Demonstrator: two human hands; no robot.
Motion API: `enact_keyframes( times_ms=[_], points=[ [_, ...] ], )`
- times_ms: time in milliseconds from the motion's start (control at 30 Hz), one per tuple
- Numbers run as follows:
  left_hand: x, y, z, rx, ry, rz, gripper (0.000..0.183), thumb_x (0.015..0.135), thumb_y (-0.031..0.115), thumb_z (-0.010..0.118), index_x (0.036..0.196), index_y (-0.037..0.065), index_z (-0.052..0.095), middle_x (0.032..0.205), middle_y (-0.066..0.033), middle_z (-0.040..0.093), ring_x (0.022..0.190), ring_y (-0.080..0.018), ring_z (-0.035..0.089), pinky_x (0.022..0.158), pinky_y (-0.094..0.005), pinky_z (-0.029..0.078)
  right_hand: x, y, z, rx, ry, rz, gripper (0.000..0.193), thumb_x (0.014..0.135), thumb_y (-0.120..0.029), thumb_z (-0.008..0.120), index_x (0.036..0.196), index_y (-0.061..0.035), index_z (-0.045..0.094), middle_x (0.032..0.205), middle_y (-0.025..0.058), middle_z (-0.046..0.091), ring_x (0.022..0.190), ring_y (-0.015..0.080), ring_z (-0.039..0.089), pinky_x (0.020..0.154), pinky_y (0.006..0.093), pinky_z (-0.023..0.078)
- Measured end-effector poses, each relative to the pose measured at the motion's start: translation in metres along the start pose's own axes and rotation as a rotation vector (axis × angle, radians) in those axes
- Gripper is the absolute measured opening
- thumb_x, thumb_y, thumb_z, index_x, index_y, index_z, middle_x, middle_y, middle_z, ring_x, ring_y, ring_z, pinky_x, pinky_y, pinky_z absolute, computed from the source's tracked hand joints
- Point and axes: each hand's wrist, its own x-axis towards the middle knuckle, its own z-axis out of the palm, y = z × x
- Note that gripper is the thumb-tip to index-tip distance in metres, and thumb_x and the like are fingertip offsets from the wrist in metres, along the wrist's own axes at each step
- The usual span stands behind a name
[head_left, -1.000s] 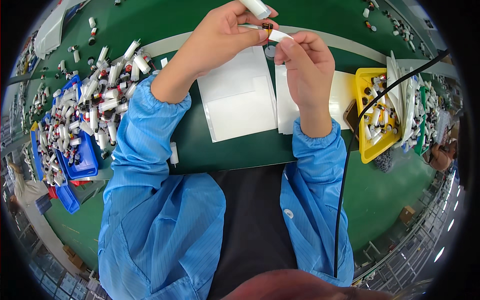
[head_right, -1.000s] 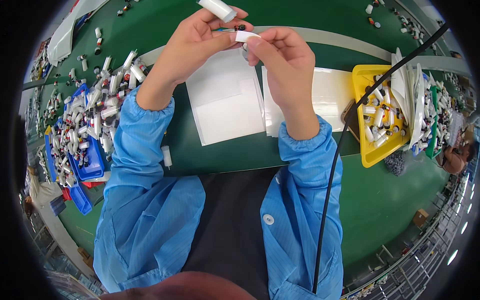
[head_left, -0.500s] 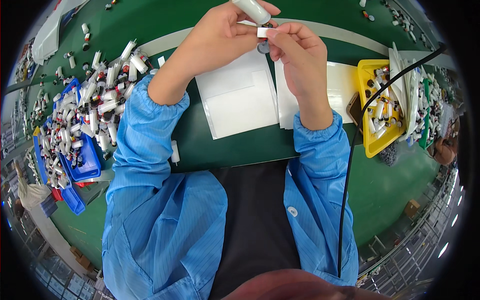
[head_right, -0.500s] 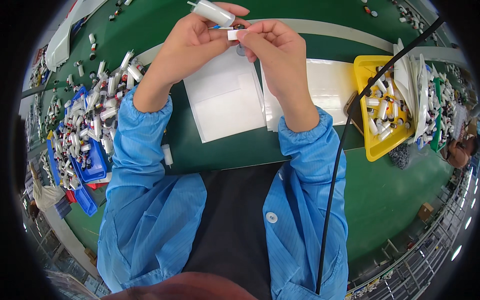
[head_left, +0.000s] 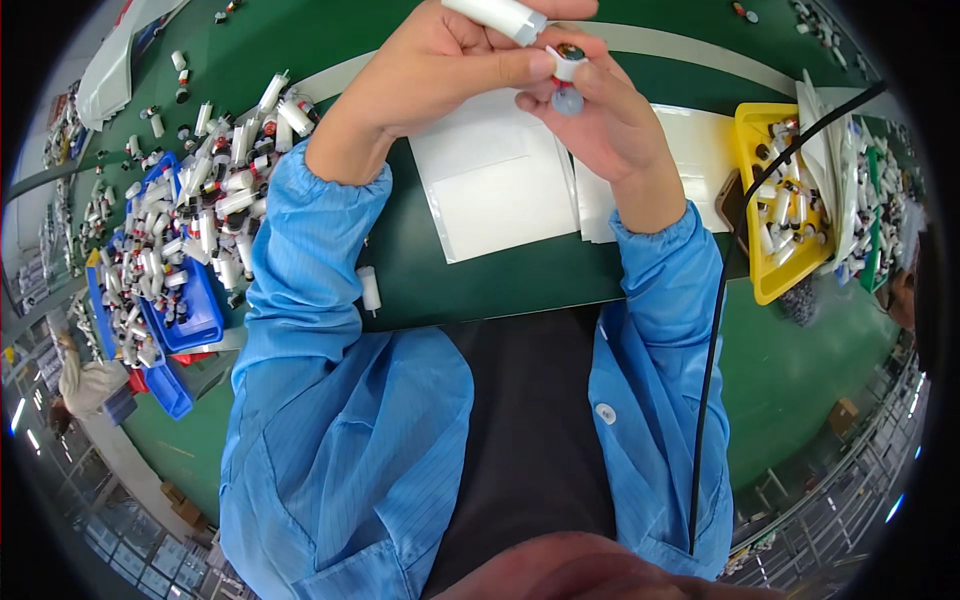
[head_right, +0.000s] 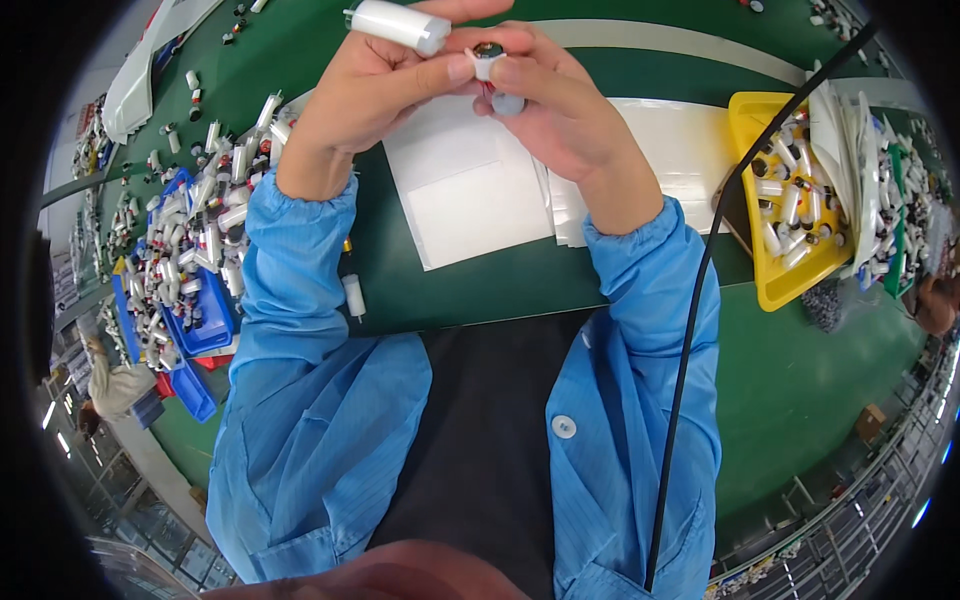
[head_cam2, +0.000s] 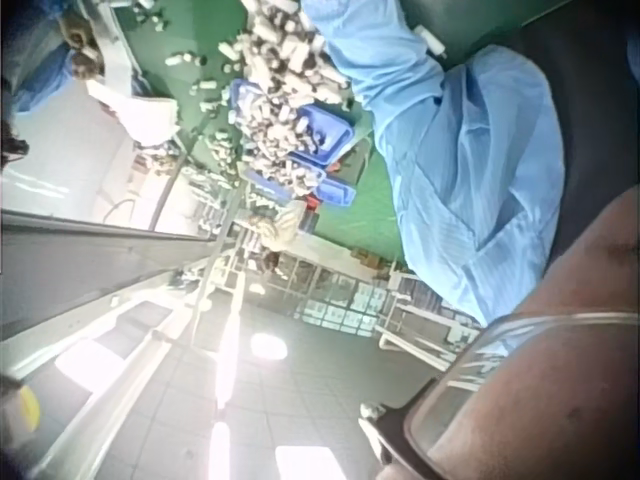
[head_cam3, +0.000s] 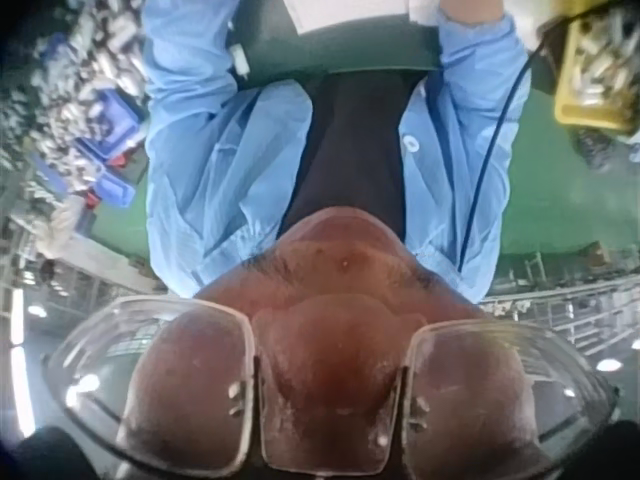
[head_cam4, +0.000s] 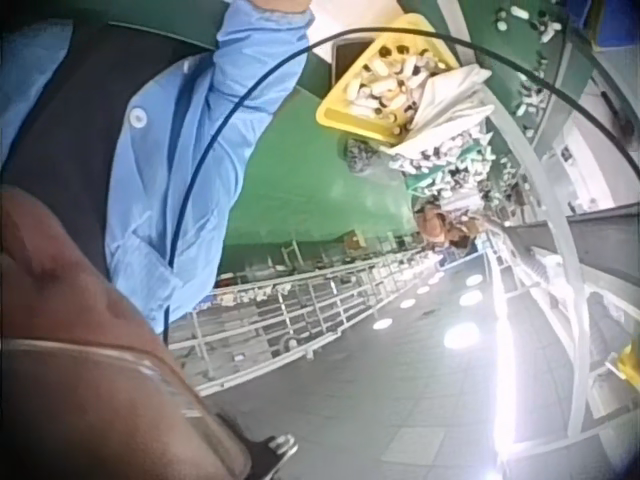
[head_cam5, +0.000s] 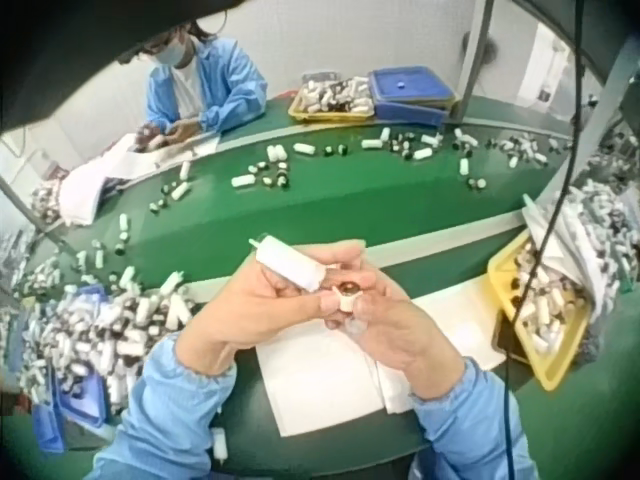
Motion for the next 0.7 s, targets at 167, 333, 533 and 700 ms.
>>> enact_keyframes(
  times_ms=[167,333,533,700],
  points=[
    [-0.016,0.033,-0.016,0.149,0.047,0.057,0.044,0.088,-0.003,0.068,0.130,-0.006,0.057,0.111,-0.0155,0.069,0.100,-0.0185,0.069,0.085,-0.0292,0.058,-0.009,-0.006,0.020,-0.535,0.145,0.106,0.034,0.094,-0.017,0.063,0.124,-0.0007,0.059,0.102,0.0025,0.063,0.084,0.0122,0.055,0.075,0.0295,0.045],
    [-0.029,0.071,-0.100,0.857,0.332,-0.101,0.046,0.084,0.004,0.075,0.127,-0.004,0.060,0.108,-0.0115,0.068,0.094,-0.0166,0.070,0.083,-0.0273,0.055,-0.032,0.010,0.038,-1.767,-0.016,-0.022,0.027,0.081,0.000,0.063,0.108,0.0024,0.067,0.104,0.0171,0.060,0.088,0.0368,0.065,0.078,0.0423,0.054],
    [-0.049,0.073,-0.241,1.185,0.377,-0.525,0.048,0.084,0.020,0.075,0.128,0.003,0.063,0.114,-0.0127,0.069,0.102,-0.0202,0.067,0.092,-0.0338,0.051,-0.028,0.010,0.038,-1.728,-0.001,-0.032,0.023,0.082,0.001,0.065,0.105,0.0039,0.067,0.104,0.0164,0.059,0.085,0.0355,0.065,0.077,0.0413,0.054],
    [-0.032,0.035,-0.390,1.813,0.967,-0.348,0.044,0.089,0.033,0.064,0.125,0.007,0.066,0.120,-0.0201,0.067,0.113,-0.0348,0.063,0.100,-0.0441,0.048,-0.026,0.008,0.043,-1.712,-0.021,-0.011,0.016,0.082,0.000,0.065,0.098,0.0033,0.064,0.103,0.0160,0.058,0.086,0.0367,0.064,0.077,0.0419,0.054]
  ],
)
